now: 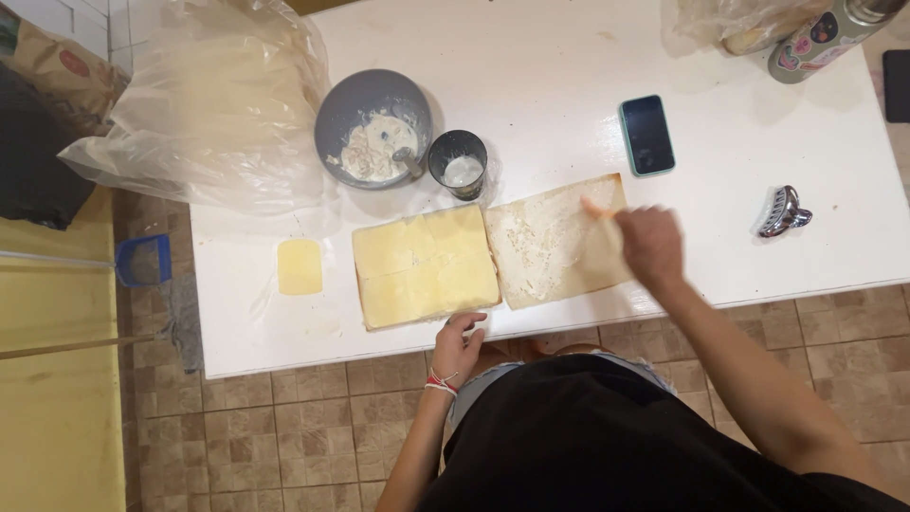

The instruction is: The person spreads a white liquid onto flat sheets of dough using an orange silicone brush. They then place rectangular slices of yellow cheese onto the dough sheets, layering them carefully. The process involves repeatedly brushing the liquid and arranging the cheese slices on the workspace.

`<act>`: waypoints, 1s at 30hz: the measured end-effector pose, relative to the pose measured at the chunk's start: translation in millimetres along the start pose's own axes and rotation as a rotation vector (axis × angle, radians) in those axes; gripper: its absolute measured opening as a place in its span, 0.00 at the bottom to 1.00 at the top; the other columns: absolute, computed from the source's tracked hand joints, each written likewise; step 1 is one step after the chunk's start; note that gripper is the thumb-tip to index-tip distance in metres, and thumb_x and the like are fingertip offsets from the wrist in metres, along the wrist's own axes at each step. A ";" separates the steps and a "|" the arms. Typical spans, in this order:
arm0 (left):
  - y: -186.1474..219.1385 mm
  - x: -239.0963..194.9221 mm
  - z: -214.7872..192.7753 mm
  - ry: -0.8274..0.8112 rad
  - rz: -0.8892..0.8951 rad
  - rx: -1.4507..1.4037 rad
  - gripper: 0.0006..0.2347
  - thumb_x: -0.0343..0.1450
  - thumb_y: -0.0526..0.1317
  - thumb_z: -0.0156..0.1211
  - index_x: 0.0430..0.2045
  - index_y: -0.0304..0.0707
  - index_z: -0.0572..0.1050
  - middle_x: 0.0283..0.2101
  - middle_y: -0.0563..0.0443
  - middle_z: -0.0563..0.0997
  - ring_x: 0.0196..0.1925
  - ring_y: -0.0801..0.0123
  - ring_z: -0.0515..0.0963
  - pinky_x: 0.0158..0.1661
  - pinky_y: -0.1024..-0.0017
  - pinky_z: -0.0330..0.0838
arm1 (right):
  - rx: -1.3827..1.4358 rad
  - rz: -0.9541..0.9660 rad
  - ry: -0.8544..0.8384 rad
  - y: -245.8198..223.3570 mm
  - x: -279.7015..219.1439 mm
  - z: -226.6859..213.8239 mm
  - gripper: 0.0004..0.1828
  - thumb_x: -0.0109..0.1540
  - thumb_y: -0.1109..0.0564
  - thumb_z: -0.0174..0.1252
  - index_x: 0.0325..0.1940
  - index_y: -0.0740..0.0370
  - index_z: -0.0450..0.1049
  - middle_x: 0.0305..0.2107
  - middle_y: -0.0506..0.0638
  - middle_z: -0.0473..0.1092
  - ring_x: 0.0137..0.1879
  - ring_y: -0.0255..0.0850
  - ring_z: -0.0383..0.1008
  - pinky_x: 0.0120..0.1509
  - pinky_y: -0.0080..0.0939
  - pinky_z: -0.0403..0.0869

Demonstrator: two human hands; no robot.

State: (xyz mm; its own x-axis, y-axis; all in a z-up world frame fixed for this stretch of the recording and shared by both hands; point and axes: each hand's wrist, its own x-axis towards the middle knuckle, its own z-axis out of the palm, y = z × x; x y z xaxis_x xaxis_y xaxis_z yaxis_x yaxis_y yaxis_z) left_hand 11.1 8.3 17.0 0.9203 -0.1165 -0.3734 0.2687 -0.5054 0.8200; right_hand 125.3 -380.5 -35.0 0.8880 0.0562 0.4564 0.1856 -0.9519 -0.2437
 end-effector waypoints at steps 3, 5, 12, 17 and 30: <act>-2.9 3.0 1.3 0.014 0.007 -0.007 0.12 0.70 0.33 0.61 0.48 0.42 0.81 0.48 0.41 0.80 0.54 0.45 0.82 0.49 0.59 0.82 | 0.151 -0.257 -0.084 -32.1 -52.7 23.9 0.07 0.67 0.60 0.55 0.46 0.55 0.79 0.27 0.52 0.70 0.38 0.49 0.73 0.51 0.49 0.72; -4.4 3.0 2.2 0.000 0.005 -0.001 0.12 0.71 0.33 0.60 0.48 0.42 0.81 0.48 0.40 0.81 0.54 0.44 0.82 0.49 0.58 0.82 | 0.318 -0.467 -0.238 -67.7 -83.5 17.2 0.12 0.66 0.56 0.50 0.51 0.51 0.76 0.24 0.48 0.65 0.33 0.48 0.68 0.43 0.49 0.71; -5.7 5.7 4.4 0.003 0.022 0.016 0.12 0.70 0.34 0.61 0.48 0.43 0.81 0.48 0.42 0.81 0.53 0.47 0.83 0.48 0.60 0.82 | 0.373 -0.337 -0.051 -91.7 27.6 -67.2 0.05 0.65 0.54 0.60 0.34 0.51 0.77 0.19 0.43 0.62 0.27 0.46 0.66 0.40 0.46 0.70; 5.1 1.3 2.5 0.056 0.031 -0.016 0.12 0.70 0.33 0.61 0.48 0.42 0.81 0.47 0.40 0.81 0.52 0.46 0.83 0.48 0.59 0.82 | 0.550 -0.356 0.242 -146.0 182.6 -97.5 0.03 0.68 0.56 0.66 0.40 0.56 0.80 0.22 0.45 0.66 0.30 0.46 0.68 0.45 0.44 0.70; -40.5 -37.2 17.7 0.223 -0.026 -0.136 0.11 0.72 0.36 0.57 0.46 0.43 0.81 0.49 0.50 0.83 0.48 0.64 0.85 0.47 0.72 0.80 | 0.434 -0.232 -0.514 -199.8 225.7 55.3 0.15 0.67 0.58 0.54 0.26 0.63 0.73 0.26 0.53 0.74 0.39 0.54 0.70 0.43 0.53 0.67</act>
State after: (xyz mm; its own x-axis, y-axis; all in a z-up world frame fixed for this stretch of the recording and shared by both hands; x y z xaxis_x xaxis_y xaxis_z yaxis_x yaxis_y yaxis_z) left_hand -39.1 17.9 -10.0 0.9486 0.0942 -0.3021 0.3145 -0.3841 0.8681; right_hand 311.9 -160.9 69.4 0.8716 0.4793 0.1027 0.4496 -0.6982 -0.5572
